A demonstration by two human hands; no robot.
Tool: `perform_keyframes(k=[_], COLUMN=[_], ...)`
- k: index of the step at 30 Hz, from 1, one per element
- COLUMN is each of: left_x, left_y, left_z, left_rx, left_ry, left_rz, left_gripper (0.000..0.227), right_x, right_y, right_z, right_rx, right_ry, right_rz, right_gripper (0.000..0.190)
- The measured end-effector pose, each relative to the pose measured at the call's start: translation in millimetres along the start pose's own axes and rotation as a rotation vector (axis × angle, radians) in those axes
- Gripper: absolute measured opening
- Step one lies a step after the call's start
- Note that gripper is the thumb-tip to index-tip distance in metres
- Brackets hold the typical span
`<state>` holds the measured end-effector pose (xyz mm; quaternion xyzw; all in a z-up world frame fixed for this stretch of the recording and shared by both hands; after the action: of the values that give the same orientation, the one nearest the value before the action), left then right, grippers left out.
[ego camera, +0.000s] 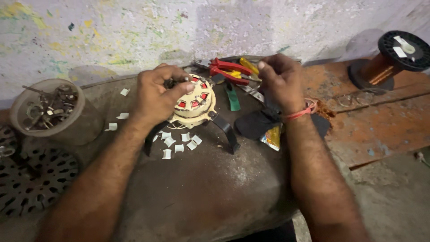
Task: The person assembles a small electrical motor by hand, inserting white insulating spacers into the stator slots, attaching a black fan blade to the shaft, and securing it with a screwdriver. They then connect and insulate the motor wires using red electrical tape.
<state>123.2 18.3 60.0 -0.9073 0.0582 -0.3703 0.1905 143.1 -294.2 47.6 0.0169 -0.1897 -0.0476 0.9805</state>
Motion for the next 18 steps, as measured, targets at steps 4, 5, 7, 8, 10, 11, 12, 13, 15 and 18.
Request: perform_keyframes(k=[4, 5, 7, 8, 10, 11, 12, 13, 15, 18], left_x=[-4, -5, -5, -4, -2, -2, -2, -3, -3, -3], left_y=[-2, -2, 0, 2, -1, -2, -3, -3, 0, 1], left_z=[1, 1, 2, 3, 5, 4, 4, 5, 7, 9], left_rx=[0.017, 0.014, -0.011, -0.035, 0.004, 0.059, 0.114, 0.061, -0.047, -0.029], left_ry=[-0.038, -0.053, -0.101, -0.135, -0.152, -0.137, -0.122, -0.119, -0.113, -0.161], left_rz=[0.061, 0.069, 0.076, 0.076, 0.066, 0.057, 0.048, 0.053, 0.062, 0.066], left_gripper=[0.013, 0.014, 0.014, 0.015, 0.015, 0.015, 0.016, 0.016, 0.016, 0.018], right_x=[6, 6, -1, -7, -24, -36, -50, -67, -95, -119], right_y=[-24, -29, -43, -50, -50, -49, -47, -46, -44, -47], right_z=[-17, -19, -20, -18, -13, -10, -6, 0, 17, 42], right_rx=[-0.098, -0.123, -0.388, -0.523, -0.696, -0.785, -0.864, -0.941, -1.046, -1.101], right_ry=[-0.191, -0.248, -0.298, -0.321, -0.368, -0.391, -0.371, -0.351, -0.302, -0.21], right_rz=[-0.058, -0.073, -0.186, -0.242, -0.194, -0.169, -0.146, -0.119, -0.075, -0.019], right_gripper=[0.02, 0.021, 0.019, 0.019, 0.019, 0.019, 0.022, 0.024, 0.028, 0.041])
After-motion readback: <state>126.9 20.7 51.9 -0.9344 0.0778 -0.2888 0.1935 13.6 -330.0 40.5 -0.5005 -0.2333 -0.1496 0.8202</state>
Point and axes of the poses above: each hand's wrist, its own x-axis towards the middle knuckle, its own y-axis out of the palm, z = x × y, the point moved 4 cm from there along x, towards the middle knuckle, and after that the axes turned 13 degrees about x, right-handed, at the moved point
